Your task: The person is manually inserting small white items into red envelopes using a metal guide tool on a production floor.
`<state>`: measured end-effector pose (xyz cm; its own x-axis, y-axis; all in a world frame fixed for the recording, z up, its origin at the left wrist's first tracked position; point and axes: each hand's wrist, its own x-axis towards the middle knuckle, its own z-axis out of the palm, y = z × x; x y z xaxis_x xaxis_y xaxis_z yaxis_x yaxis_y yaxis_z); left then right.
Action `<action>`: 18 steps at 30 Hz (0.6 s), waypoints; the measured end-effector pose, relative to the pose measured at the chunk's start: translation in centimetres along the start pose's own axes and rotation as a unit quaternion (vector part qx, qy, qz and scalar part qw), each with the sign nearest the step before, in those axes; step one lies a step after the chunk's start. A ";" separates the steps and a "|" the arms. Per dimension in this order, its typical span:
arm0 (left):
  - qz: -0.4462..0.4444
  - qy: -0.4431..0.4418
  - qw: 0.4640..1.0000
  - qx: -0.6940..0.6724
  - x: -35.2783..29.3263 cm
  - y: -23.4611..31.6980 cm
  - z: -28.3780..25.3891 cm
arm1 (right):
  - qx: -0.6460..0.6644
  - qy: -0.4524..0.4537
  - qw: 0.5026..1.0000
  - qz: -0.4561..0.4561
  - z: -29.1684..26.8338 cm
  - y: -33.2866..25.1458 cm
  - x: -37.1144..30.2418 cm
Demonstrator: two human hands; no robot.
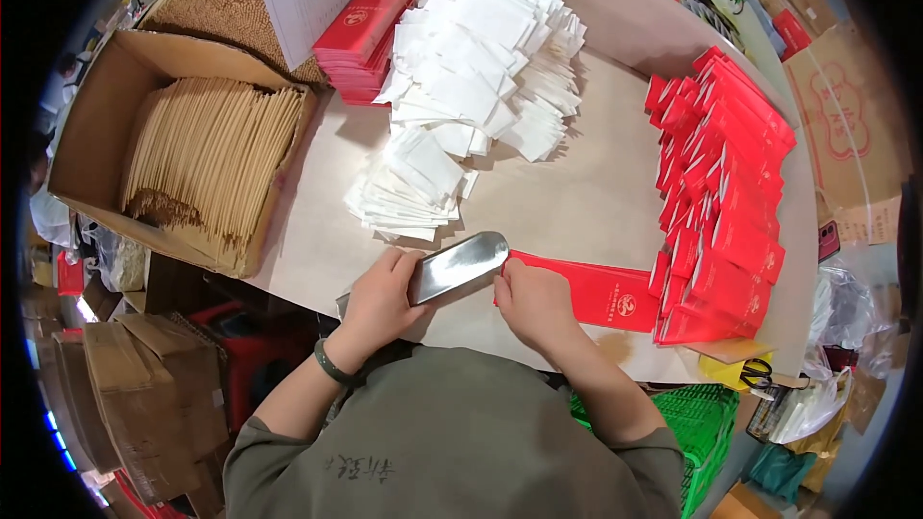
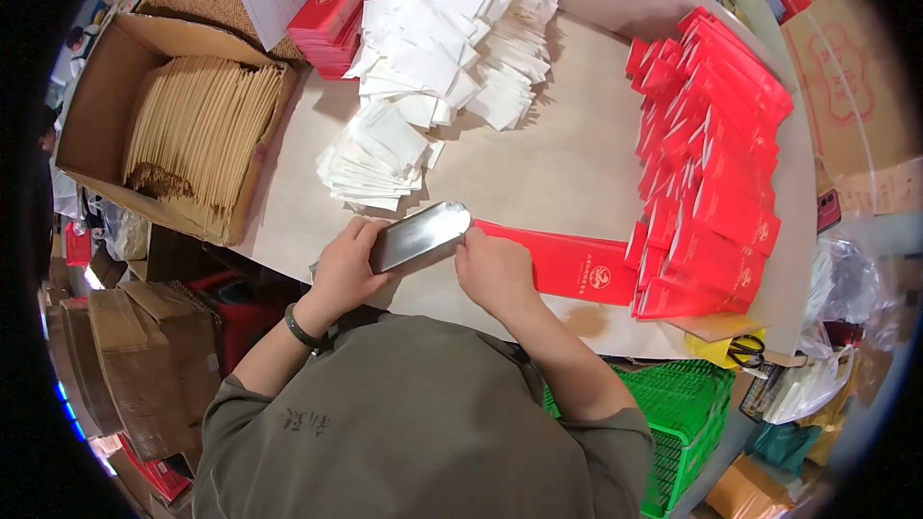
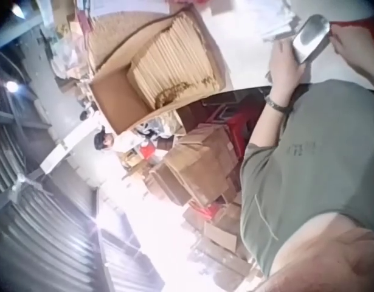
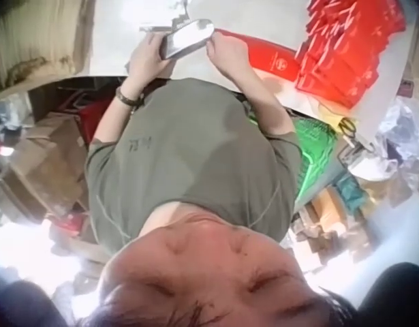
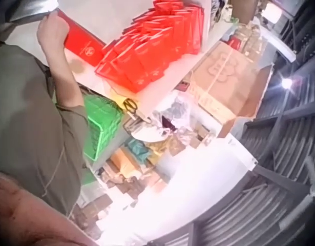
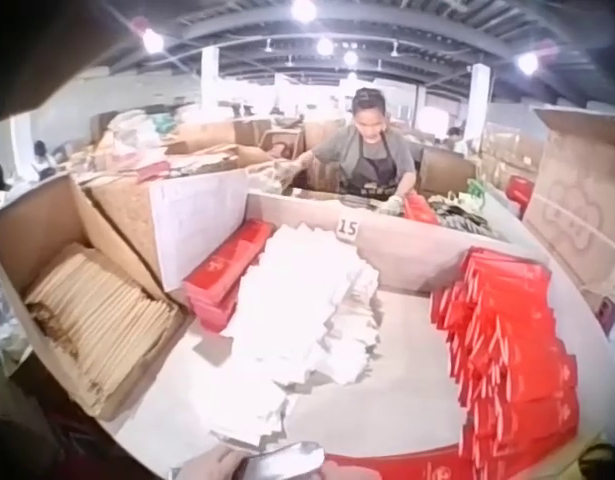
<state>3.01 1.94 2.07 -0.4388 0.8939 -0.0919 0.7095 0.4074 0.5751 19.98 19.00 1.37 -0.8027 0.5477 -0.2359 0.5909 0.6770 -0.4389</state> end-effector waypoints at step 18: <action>-0.173 0.338 0.908 0.180 1.4 -15.2 -15.4 | 0.078 0.170 0.969 -0.159 0.5 -2.8 13.3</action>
<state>-16.89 -5.90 5.75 -0.8211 0.4318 0.3734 0.5461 0.7847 0.2933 7.60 24.10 -0.94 -0.8542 0.4710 0.2201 0.2770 0.7705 -0.5741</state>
